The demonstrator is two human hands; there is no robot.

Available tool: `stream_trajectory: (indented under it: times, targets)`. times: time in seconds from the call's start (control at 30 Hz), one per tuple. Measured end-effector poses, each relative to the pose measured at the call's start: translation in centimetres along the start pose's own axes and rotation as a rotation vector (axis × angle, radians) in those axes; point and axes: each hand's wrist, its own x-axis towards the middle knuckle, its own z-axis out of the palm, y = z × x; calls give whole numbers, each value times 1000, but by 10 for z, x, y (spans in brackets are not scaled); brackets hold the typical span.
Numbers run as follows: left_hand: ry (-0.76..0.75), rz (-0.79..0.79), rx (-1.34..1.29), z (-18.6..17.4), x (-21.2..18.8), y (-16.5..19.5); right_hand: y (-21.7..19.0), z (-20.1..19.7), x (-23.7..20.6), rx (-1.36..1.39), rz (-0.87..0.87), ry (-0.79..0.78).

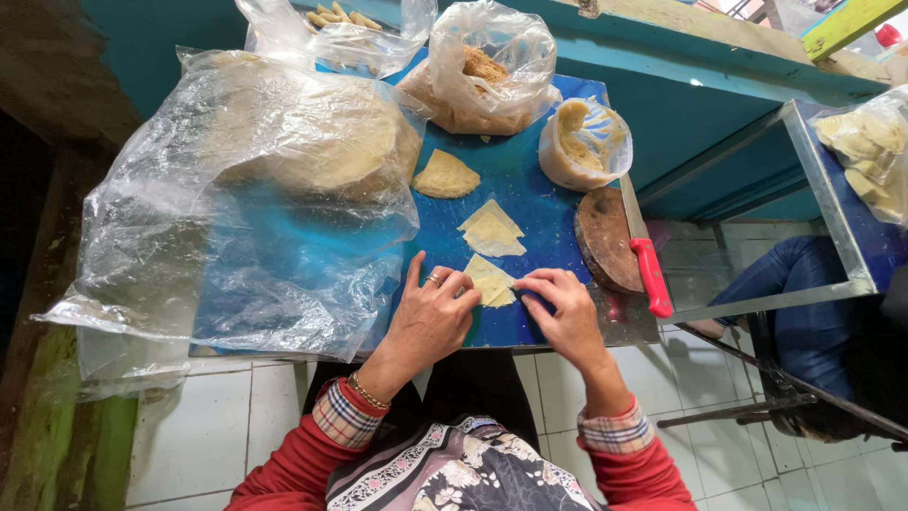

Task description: The person folds triangular dough wrappers into filled pastries at a small table. They place filling from a plastic bag onto a wrapper, fold the dough over by hand, press the edges to seal, and set the finished pastry aside, repeating the process for successive wrappers.

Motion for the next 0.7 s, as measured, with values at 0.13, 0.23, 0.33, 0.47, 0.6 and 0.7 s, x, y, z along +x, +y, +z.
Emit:
stream_trajectory:
  times: [0.13,0.23,0.33,0.47,0.6,0.7]
  targets:
    - [54,-14,-38,0,1,0,-15,9,-9,-36,-12,106]
    - [122,3,-68,0,2,0,-16,10,-8,113,69,142]
    - [113,-5,-52,0,1,1,-16,12,-9,234,157,148]
    - [94,-31,-86,-3,2,2,-15,14,-12,119,100,133]
    - [132,-11,-117,2,7,10,-14,19,-17,7,43,145]
    - [145,34,-32,16,18,21,-17,23,-23,-125,-28,158]
